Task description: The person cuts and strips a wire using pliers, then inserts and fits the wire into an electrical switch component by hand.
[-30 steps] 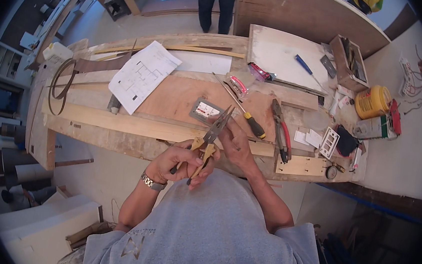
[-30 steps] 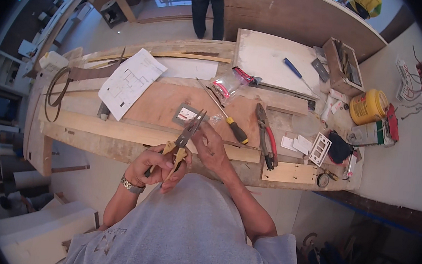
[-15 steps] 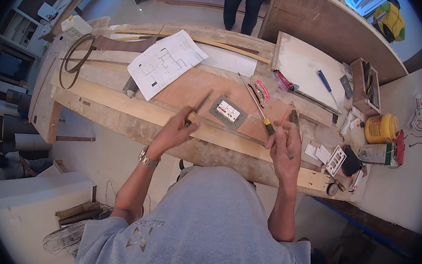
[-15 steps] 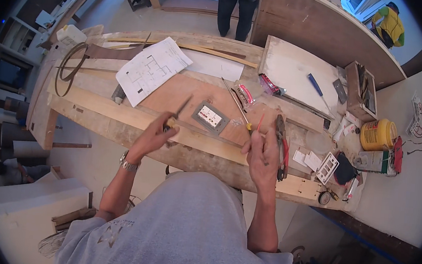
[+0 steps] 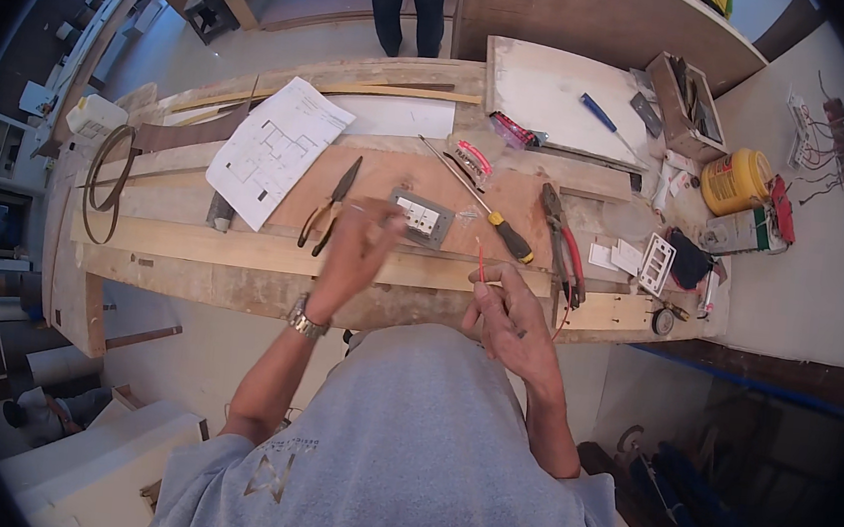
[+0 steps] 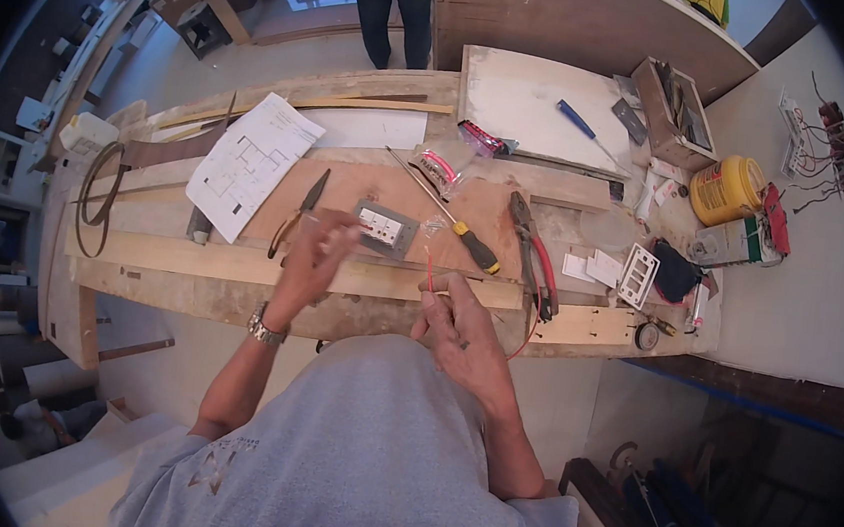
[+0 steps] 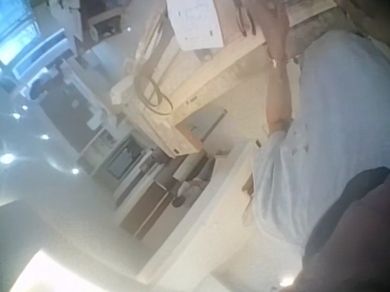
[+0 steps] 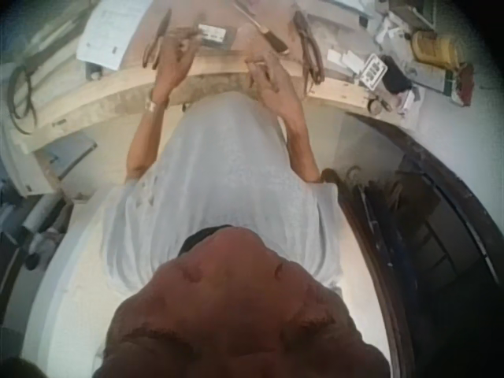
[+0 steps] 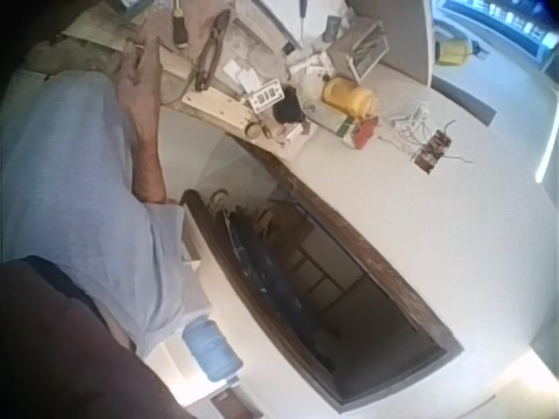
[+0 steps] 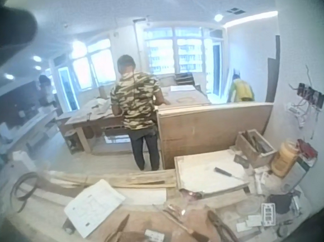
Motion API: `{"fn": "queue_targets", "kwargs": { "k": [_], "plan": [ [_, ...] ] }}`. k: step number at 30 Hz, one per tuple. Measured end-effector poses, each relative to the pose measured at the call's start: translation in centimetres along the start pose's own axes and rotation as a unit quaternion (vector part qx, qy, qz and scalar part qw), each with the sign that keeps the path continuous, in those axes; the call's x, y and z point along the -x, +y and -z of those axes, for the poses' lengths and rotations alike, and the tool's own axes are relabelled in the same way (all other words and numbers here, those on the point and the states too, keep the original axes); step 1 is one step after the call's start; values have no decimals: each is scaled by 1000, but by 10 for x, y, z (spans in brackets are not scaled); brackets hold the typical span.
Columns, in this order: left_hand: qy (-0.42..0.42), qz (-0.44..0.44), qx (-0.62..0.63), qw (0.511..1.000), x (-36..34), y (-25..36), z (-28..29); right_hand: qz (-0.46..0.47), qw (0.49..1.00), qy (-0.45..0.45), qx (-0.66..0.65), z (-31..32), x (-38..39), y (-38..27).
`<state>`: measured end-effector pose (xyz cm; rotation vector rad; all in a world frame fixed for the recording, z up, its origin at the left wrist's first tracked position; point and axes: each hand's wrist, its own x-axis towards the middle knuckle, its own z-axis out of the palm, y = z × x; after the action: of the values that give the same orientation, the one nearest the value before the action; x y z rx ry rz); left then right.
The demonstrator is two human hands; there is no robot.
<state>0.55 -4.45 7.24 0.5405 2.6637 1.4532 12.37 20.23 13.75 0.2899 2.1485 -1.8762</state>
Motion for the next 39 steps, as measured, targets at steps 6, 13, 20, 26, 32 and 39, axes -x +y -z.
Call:
{"fn": "queue_targets", "kwargs": {
  "k": [6, 13, 20, 26, 32, 39],
  "plan": [
    [-150, 90, 443, 879, 3, 34, -40, 24, 998, -45, -24, -19, 3, -4],
    [-150, 138, 519, 830, 17, 42, -55, -5, 999, -29, -23, -22, 20, -5],
    [-169, 197, 594, 761, 23, 28, -43, 21, 999, -34, 14, -34, 16, -7],
    [-175, 242, 623, 723, 25, 29, -26, 38, 996, -81, -22, -34, 4, 12],
    [-191, 331, 669, 638, 36, 20, -27, 18, 996, -84, -24, -38, 8, 13],
    [-58, 151, 269, 949, 31, -17, -26, 69, 964, 89, 240, -26, 29, -21]
  ]
}}
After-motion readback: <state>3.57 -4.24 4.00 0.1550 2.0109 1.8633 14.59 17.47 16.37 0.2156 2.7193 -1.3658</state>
